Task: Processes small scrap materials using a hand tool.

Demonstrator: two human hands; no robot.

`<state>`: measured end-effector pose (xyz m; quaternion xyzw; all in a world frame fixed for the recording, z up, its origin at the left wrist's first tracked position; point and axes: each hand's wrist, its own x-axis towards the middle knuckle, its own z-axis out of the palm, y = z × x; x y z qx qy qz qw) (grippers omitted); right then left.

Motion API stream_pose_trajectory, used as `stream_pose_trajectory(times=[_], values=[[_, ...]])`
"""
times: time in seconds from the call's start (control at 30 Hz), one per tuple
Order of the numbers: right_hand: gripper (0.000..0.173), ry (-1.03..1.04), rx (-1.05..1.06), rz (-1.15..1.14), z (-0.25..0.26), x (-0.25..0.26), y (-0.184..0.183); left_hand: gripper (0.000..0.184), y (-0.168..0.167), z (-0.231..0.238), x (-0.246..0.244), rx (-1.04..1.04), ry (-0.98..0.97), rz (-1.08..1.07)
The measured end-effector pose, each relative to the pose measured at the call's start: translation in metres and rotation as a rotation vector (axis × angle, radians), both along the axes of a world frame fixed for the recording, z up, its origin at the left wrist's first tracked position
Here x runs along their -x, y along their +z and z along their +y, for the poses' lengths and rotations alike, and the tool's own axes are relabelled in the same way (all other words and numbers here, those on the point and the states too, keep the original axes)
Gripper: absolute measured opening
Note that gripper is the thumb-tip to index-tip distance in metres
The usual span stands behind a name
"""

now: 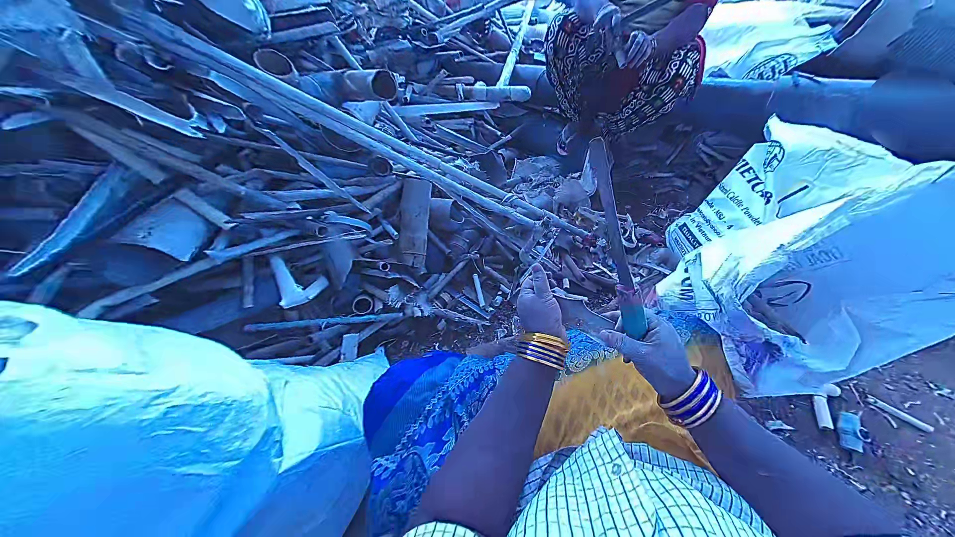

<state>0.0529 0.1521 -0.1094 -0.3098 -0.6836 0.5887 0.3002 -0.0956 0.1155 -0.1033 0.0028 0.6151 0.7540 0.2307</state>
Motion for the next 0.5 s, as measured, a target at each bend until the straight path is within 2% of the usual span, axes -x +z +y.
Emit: stream_pose_trajectory(times=[0.07, 0.17, 0.2, 0.23, 0.27, 0.33, 0.37, 0.4, 0.43, 0.47, 0.5], values=[[0.019, -0.040, 0.030, -0.008, -0.006, 0.015, -0.007, 0.040, 0.003, -0.017, 0.005, -0.027, -0.115, 0.036], [0.017, -0.056, 0.058, 0.080, 0.005, 0.028, -0.007, 0.031, 0.020, -0.060, 0.029, 0.104, -0.555, 0.232], [0.016, -0.028, 0.066, 0.123, 0.009, 0.032, -0.007, 0.028, 0.028, -0.076, 0.036, 0.167, -0.622, 0.340], [0.014, 0.007, 0.067, 0.165, 0.012, 0.035, -0.008, 0.025, 0.035, -0.093, 0.042, 0.207, -0.584, 0.493], [0.014, 0.035, 0.047, 0.188, 0.016, 0.037, -0.009, 0.024, 0.037, -0.112, 0.048, 0.244, -0.414, 0.708], [0.016, 0.068, -0.003, 0.220, 0.027, 0.038, -0.016, 0.022, 0.045, -0.151, 0.078, 0.340, 0.180, 1.236], [0.015, 0.070, -0.023, 0.225, 0.031, 0.037, -0.019, 0.022, 0.057, -0.176, 0.102, 0.462, 0.487, 1.450], [0.014, 0.064, -0.027, 0.228, 0.035, 0.036, -0.021, 0.024, 0.075, -0.206, 0.126, 0.623, 0.750, 1.566], [0.014, 0.051, -0.018, 0.222, 0.039, 0.034, -0.024, 0.027, 0.094, -0.238, 0.148, 0.809, 0.951, 1.564], [0.014, 0.037, 0.000, 0.211, 0.042, 0.033, -0.026, 0.032, 0.114, -0.269, 0.166, 1.010, 1.057, 1.422], [0.014, 0.027, 0.016, 0.197, 0.045, 0.033, -0.028, 0.040, 0.134, -0.296, 0.181, 1.207, 1.050, 1.169]])
